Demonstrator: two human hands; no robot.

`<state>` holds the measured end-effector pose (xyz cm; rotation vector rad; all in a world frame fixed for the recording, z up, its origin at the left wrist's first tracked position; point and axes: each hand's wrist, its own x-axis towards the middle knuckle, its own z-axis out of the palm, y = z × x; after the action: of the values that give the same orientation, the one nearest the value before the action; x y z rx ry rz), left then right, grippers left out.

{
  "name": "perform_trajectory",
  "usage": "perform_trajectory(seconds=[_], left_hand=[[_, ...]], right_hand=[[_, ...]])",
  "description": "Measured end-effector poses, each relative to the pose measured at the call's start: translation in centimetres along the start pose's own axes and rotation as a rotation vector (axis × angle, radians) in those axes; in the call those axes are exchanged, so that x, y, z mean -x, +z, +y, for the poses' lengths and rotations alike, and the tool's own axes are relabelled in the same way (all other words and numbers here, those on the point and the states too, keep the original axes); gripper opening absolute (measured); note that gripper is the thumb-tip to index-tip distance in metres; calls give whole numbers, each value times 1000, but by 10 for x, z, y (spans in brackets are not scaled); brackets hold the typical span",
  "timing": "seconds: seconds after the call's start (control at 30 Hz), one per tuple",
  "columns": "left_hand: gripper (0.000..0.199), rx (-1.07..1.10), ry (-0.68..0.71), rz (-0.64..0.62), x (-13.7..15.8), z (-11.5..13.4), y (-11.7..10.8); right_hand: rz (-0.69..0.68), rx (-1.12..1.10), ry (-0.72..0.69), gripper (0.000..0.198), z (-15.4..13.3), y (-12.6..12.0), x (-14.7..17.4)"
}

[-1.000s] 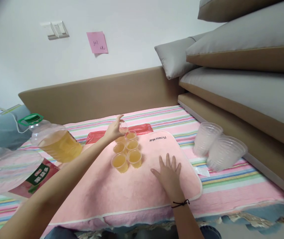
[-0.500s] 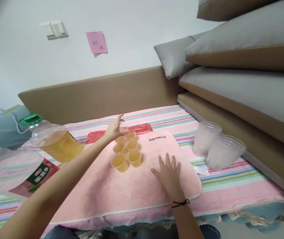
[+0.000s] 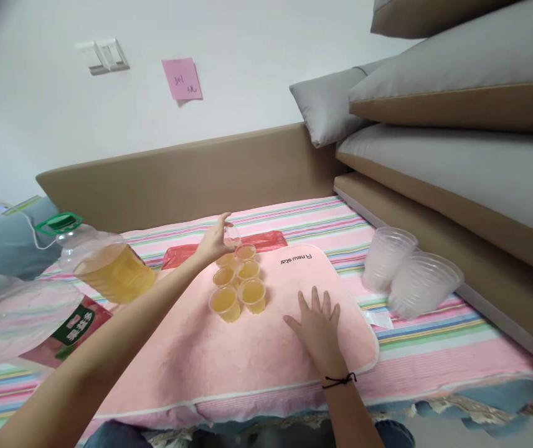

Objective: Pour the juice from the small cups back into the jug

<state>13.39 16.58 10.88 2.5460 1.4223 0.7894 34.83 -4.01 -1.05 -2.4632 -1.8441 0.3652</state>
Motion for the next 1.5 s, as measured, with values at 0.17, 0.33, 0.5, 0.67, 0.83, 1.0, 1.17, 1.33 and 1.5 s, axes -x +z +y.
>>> perform_trajectory(seconds=[0.17, 0.33, 0.5, 0.67, 0.83, 1.0, 1.17, 1.33, 1.5], left_hand=[[88, 74, -42, 25, 5, 1, -4], [88, 165, -49, 45, 17, 4, -12], [88, 246, -47, 81, 34, 4, -19], [91, 434, -148, 142, 53, 4, -37], [93, 716, -353, 159, 82, 10, -58], [86, 870, -429, 241, 126, 7, -68], [88, 1012, -524, 394, 175, 8, -81], [90, 1146, -596, 436, 226, 23, -96], [83, 1224, -596, 461, 269, 29, -95]], right_hand=[[-35, 15, 5, 68, -1, -3, 0], [-25, 34, 0, 68, -1, -4, 1], [-13, 47, 6, 68, -1, -3, 1], [-22, 67, -7, 67, -1, -2, 1], [-77, 28, -13, 60, 1, -4, 0], [-90, 5, -12, 57, 4, -5, -1], [-31, 10, -29, 57, 7, 3, 0], [20, 10, -44, 59, 12, 14, 2], [89, -89, -121, 57, 33, 29, 1]])
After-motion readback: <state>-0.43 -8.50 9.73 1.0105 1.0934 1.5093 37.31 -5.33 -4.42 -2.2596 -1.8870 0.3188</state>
